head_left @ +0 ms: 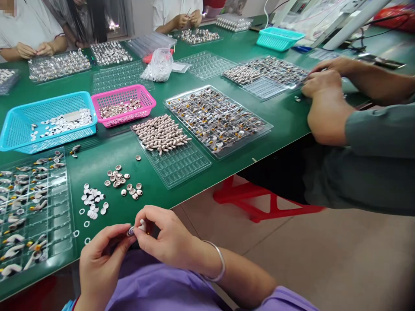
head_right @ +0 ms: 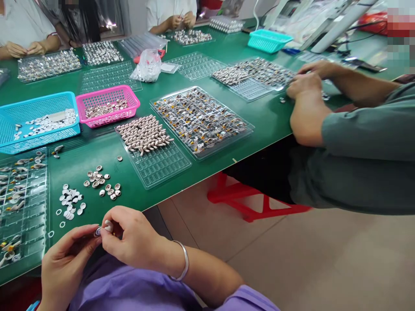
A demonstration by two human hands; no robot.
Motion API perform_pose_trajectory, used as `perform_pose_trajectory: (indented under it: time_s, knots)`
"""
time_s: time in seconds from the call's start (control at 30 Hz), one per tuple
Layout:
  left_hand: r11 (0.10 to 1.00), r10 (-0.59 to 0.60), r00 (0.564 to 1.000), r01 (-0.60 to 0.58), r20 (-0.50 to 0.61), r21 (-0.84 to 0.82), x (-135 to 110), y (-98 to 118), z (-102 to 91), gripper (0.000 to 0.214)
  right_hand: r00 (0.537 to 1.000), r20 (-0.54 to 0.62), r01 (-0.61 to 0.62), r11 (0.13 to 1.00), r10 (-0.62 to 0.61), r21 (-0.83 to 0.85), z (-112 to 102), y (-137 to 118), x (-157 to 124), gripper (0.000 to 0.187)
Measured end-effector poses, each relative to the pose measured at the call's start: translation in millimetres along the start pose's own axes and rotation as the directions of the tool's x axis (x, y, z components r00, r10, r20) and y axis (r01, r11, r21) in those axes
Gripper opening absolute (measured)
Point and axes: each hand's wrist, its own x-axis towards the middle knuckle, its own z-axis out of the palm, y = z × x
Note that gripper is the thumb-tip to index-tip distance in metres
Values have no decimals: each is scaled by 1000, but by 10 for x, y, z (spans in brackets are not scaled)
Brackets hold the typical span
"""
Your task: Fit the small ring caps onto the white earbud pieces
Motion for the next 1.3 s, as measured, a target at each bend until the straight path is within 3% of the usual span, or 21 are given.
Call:
perform_pose_trajectory:
  time_s: [0.4,0.57,0.77,0.9,1.13,1.3]
  knots:
    - [974,183,981,-189,61,124,-18,-16,-38,21,996,29,82,994,-80,-79,-2,-15,6,10]
    - [942,282,956,-291,78,167,-39,6,-59,27,991,102,-99,990,89,102,-32,-46,25,10]
    - [910,331,937,-349,116,223,-87,-6,-100,29,939,241,-321,874,244,365,-43,-10,59,16]
    - [891,350,932,-363,98,272,-114,-10,-105,27,910,302,-397,809,284,434,-19,30,69,16]
    - [835,430,900,-426,68,348,-125,20,-63,26,862,352,-507,628,365,590,48,43,71,39]
    - [901,347,936,-350,58,258,-127,11,-57,26,854,369,-519,589,365,619,50,76,59,46]
